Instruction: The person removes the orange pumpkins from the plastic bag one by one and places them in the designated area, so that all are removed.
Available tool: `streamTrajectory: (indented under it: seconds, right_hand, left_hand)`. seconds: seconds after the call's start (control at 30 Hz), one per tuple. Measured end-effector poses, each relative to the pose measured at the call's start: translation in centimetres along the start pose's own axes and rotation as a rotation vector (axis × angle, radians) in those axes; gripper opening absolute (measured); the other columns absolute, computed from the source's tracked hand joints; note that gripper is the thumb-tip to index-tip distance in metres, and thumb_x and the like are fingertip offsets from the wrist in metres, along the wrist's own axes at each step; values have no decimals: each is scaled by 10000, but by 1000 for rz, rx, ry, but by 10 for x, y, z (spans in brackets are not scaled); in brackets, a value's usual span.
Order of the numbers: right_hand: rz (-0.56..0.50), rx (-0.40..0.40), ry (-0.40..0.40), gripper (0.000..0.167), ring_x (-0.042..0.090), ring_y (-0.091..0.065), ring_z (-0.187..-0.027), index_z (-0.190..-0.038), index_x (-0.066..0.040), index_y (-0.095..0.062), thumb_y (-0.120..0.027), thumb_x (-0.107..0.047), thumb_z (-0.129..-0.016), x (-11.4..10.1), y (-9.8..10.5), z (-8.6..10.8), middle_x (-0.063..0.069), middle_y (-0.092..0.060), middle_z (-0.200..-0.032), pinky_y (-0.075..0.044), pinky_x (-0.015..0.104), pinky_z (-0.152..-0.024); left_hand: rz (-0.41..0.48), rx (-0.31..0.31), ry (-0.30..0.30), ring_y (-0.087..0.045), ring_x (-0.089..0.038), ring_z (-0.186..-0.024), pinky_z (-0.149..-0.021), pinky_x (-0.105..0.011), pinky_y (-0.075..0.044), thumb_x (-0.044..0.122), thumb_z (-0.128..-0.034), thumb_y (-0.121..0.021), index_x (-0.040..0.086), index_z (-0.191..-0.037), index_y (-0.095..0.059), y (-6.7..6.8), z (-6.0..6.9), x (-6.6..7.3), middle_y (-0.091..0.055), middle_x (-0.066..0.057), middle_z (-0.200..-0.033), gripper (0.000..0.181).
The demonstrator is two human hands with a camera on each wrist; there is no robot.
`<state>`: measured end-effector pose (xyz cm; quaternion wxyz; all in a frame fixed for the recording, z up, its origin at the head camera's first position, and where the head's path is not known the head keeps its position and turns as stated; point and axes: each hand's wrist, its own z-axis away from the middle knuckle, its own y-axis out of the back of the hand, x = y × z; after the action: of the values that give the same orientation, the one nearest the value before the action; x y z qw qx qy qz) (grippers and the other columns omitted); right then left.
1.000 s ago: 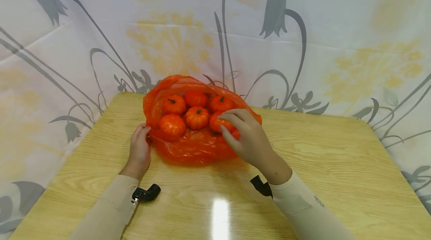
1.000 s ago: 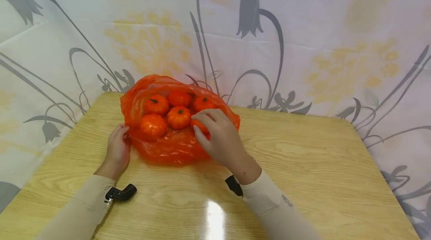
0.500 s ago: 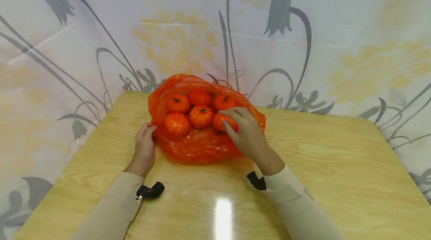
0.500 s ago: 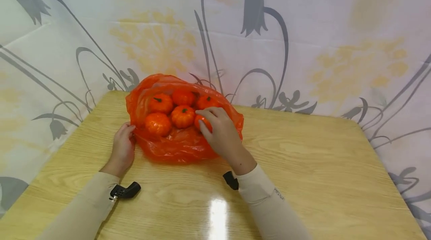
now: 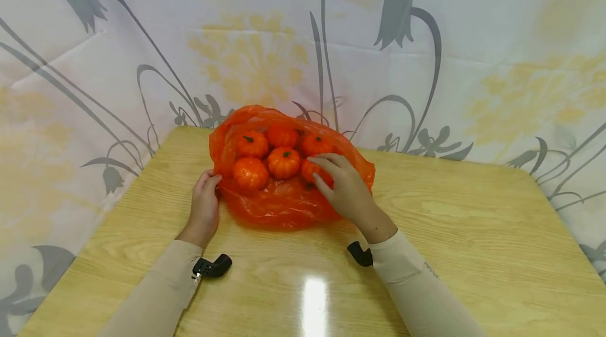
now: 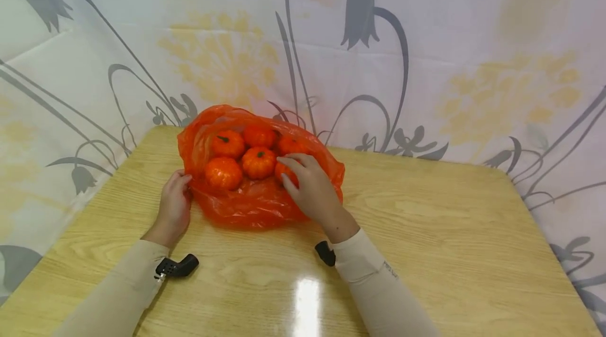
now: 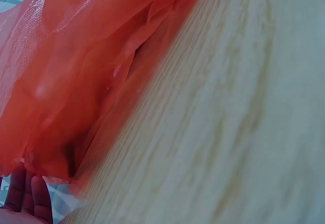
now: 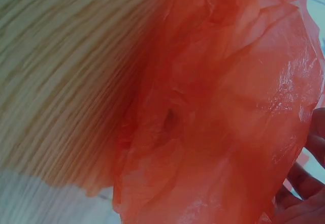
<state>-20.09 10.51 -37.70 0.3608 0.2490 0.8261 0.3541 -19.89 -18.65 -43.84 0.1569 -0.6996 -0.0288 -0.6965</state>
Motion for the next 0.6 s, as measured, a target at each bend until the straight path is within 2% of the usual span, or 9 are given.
streamTrajectory:
  seconds: [0.17,0.37,0.6]
  right_hand:
    - [19,-12,-16,394,333,-507,-1267,-1300,-75,-651,-704,-88,-909,2,-3,1,133,-573,-1348,-497,452,-1025]
    - [44,-34,-24,432,360,-521,-1209,-1332,-80,-631,-706,-98,-906,6,-3,0,166,-562,-1361,-488,476,-1022]
    - [71,-107,-81,486,418,-478,-1301,-1395,-98,-578,-688,-142,-923,11,-5,0,198,-518,-1429,-385,541,-1117]
  left_hand:
    - [7,7,-1,-415,-113,-1075,-952,-203,-327,115,-1032,-367,90,-986,-511,1,-1,-2,-459,43,-1004,153]
    - [-23,-3,4,-413,-111,-1092,-966,-205,-326,128,-1036,-361,90,-1005,-511,2,-1,-1,-454,38,-1028,158]
    - [-28,-14,12,-415,-105,-1111,-980,-202,-329,130,-1038,-357,89,-1028,-511,2,0,-1,-457,35,-1065,160]
